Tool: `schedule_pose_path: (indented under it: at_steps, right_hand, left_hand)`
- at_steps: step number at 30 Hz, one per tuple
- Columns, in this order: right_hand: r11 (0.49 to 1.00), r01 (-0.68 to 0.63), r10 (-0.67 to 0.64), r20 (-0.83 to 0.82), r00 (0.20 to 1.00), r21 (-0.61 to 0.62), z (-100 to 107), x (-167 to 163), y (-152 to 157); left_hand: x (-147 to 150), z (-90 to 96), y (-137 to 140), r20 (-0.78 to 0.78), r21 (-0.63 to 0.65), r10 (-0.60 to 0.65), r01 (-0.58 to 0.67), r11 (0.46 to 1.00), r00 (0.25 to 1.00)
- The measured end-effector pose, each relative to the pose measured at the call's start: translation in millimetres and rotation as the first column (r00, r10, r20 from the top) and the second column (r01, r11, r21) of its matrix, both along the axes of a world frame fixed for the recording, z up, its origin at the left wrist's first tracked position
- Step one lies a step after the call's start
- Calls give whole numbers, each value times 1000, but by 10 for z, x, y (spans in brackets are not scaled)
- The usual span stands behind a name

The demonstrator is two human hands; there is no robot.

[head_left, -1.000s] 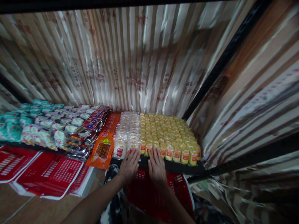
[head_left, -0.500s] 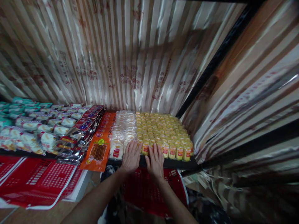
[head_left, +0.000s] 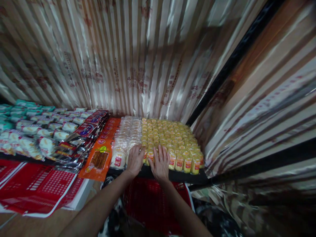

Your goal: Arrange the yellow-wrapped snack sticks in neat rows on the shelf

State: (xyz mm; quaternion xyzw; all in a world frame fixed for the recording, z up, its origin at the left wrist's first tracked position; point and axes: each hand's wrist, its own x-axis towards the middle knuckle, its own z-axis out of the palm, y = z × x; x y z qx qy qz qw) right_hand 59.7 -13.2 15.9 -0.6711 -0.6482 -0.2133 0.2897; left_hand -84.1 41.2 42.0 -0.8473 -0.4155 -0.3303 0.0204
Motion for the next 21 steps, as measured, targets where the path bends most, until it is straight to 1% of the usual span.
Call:
schedule_pose_path:
  at_steps: [2, 5, 8, 12, 17, 21]
  right_hand:
    - [1000, -7, 7, -8, 1000, 10, -11, 3, 0]
    - [999, -25, 26, -30, 999, 28, -12, 6, 2]
    - [999, -37, 39, -50, 998, 33, -17, 14, 1]
    - [998, -48, 51, -61, 997, 48, -49, 31, 4]
    - [998, -44, 47, -79, 996, 33, -66, 34, 8]
    - [999, -36, 38, -86, 996, 20, -60, 24, 11]
  left_hand:
    - [1, 11, -12, 29, -20, 5, -4, 1000, 1000]
    - [4, 40, -14, 90, -38, -26, 30, 999, 996]
    - [17, 52, 3, 143, -39, -55, 61, 997, 988]
    - [42, 33, 37, 207, -23, -47, 53, 998, 977]
    - [38, 33, 48, 254, -53, -44, 59, 997, 966]
    - [34, 52, 36, 242, -57, -46, 62, 996, 969]
